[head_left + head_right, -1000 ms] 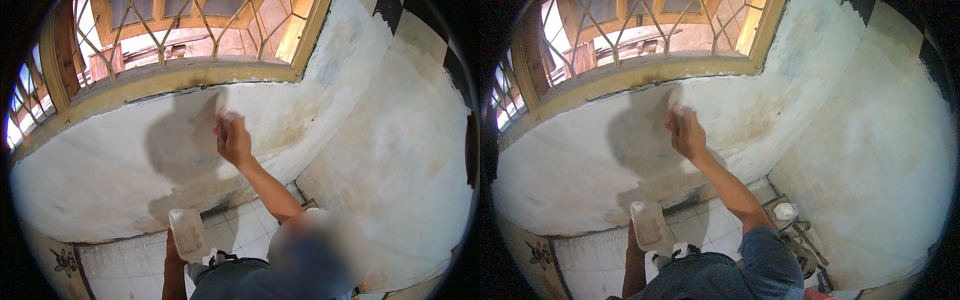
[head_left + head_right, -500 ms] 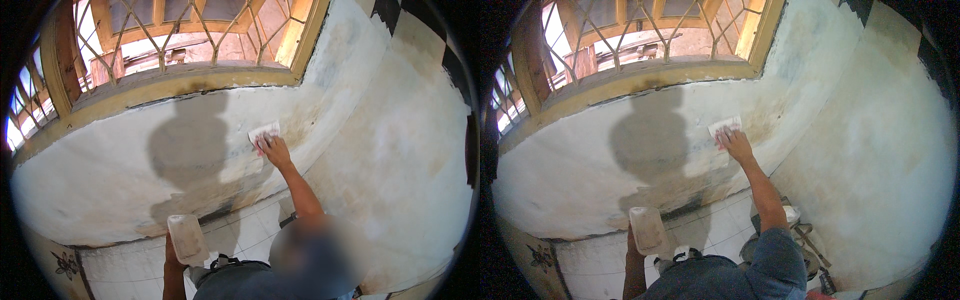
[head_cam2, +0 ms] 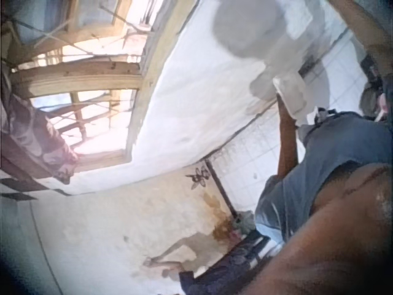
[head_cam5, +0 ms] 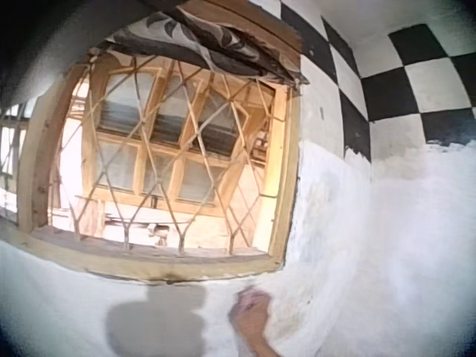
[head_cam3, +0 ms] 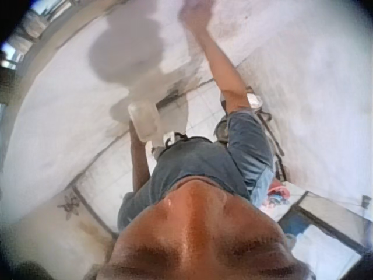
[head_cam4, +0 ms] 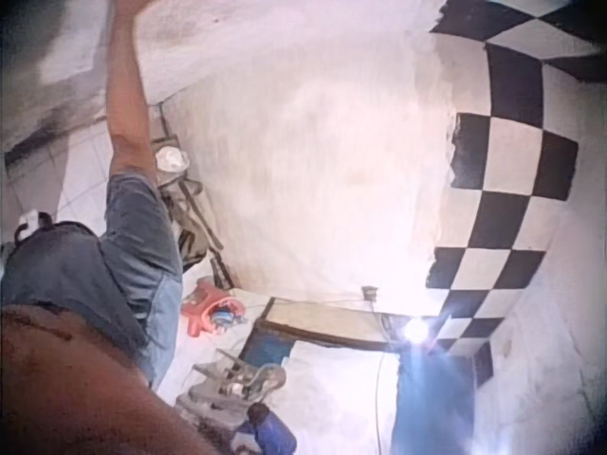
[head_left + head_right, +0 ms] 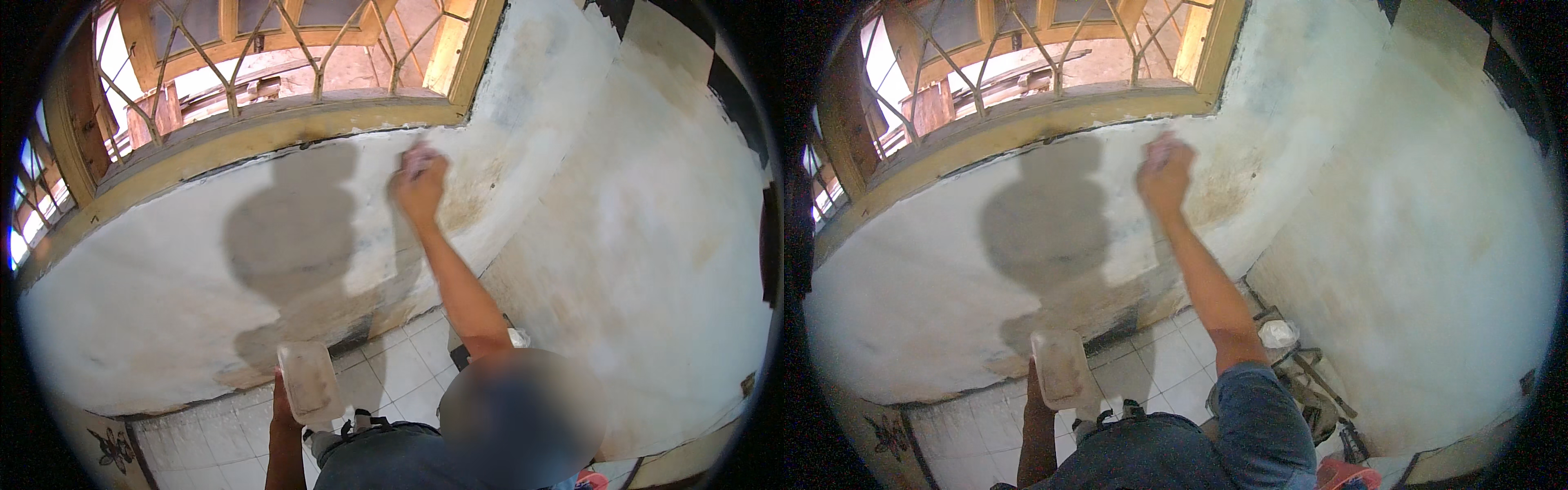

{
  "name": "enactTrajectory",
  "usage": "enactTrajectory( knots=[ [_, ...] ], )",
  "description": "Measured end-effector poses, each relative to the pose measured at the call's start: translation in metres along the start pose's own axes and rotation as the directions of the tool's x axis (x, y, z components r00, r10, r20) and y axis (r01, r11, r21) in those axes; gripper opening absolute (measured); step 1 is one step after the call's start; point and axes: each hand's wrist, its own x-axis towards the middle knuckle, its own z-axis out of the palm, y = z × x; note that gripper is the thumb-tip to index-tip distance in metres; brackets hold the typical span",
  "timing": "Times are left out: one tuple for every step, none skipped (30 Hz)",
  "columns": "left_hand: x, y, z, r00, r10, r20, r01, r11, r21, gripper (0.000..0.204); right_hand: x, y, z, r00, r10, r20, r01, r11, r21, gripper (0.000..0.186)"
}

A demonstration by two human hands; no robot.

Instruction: The person applies a white patching compound to a damaged area of an interior wall using a red putty knife, scooping more material from a plastic container and a larger tub to smooth it over the surface.

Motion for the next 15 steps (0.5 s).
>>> enactTrajectory(
  knots=[
    [0.0,0.001,-0.005,1.0,0.004,0.023,-0.003,1.0,-0.015,0.072,-0.02,-0.032,0.005,0.985,0.014,0.17,-0.029,0.996,0.088,0.026],
    [0.001,0.001,-0.001,1.0,-0.007,0.025,0.007,1.0,-0.013,0.072,-0.039,-0.044,0.007,0.953,-0.118,0.279,0.09,0.99,0.112,0.029],
    [-0.001,0.003,0.005,0.998,-0.029,0.057,0.028,0.999,0.016,0.074,-0.057,-0.052,0.004,0.89,-0.244,0.385,0.2,0.968,0.152,0.032],
    [-0.004,0.006,0.009,0.996,-0.044,0.084,0.04,0.998,0.046,0.075,-0.076,-0.061,-0.007,0.857,-0.216,0.469,0.164,0.975,0.149,0.034],
    [-0.006,0.008,0.011,0.995,-0.046,0.084,0.042,0.998,0.048,0.075,-0.088,-0.068,-0.017,0.817,-0.19,0.544,0.135,0.981,0.14,0.036],
    [-0.009,0.012,0.012,0.996,-0.048,0.081,0.044,0.998,0.048,0.074,-0.092,-0.067,-0.024,0.819,-0.188,0.542,0.13,0.981,0.144,0.036],
    [-0.012,0.017,0.012,0.996,-0.045,0.078,0.042,0.998,0.047,0.073,-0.09,-0.061,-0.036,0.802,-0.288,0.523,0.283,0.955,0.091,0.04],
    [-0.016,0.021,0.009,0.997,-0.037,0.074,0.033,0.998,0.049,0.073,-0.087,-0.054,-0.043,0.77,-0.386,0.509,0.428,0.903,0.037,0.044],
    [-0.018,0.022,0.007,0.998,-0.015,0.06,0.013,0.999,0.04,0.071,-0.085,-0.042,-0.046,0.857,-0.265,0.443,0.289,0.957,0.014,0.039],
    [-0.02,0.024,0.005,0.999,0.008,0.04,-0.009,1.0,0.027,0.07,-0.087,-0.024,-0.043,0.917,-0.131,0.376,0.139,0.99,0.008,0.034],
    [-0.023,0.027,0.009,0.999,0.005,0.044,-0.006,1.0,0.029,0.07,-0.087,0.008,-0.039,0.929,-0.238,0.282,0.264,0.963,-0.058,0.029],
    [-0.03,0.031,0.015,1.0,0.02,0.006,-0.02,1.0,0.009,0.068,-0.084,0.033,-0.034,0.917,-0.347,0.196,0.375,0.918,-0.131,0.024],
    [-0.035,0.035,0.016,0.998,0.044,-0.039,-0.045,0.999,-0.013,0.066,-0.076,0.036,-0.03,0.917,-0.347,0.199,0.374,0.92,-0.119,0.024],
    [-0.037,0.039,0.01,0.998,0.053,-0.047,-0.054,0.998,-0.016,0.066,-0.067,0.038,-0.025,0.888,-0.297,0.352,0.364,0.921,-0.14,0.024],
    [-0.04,0.044,0.003,0.997,0.047,-0.062,-0.047,0.999,0.003,0.066,-0.062,0.039,-0.019,0.837,-0.238,0.493,0.359,0.919,-0.165,0.023]
  ],
)
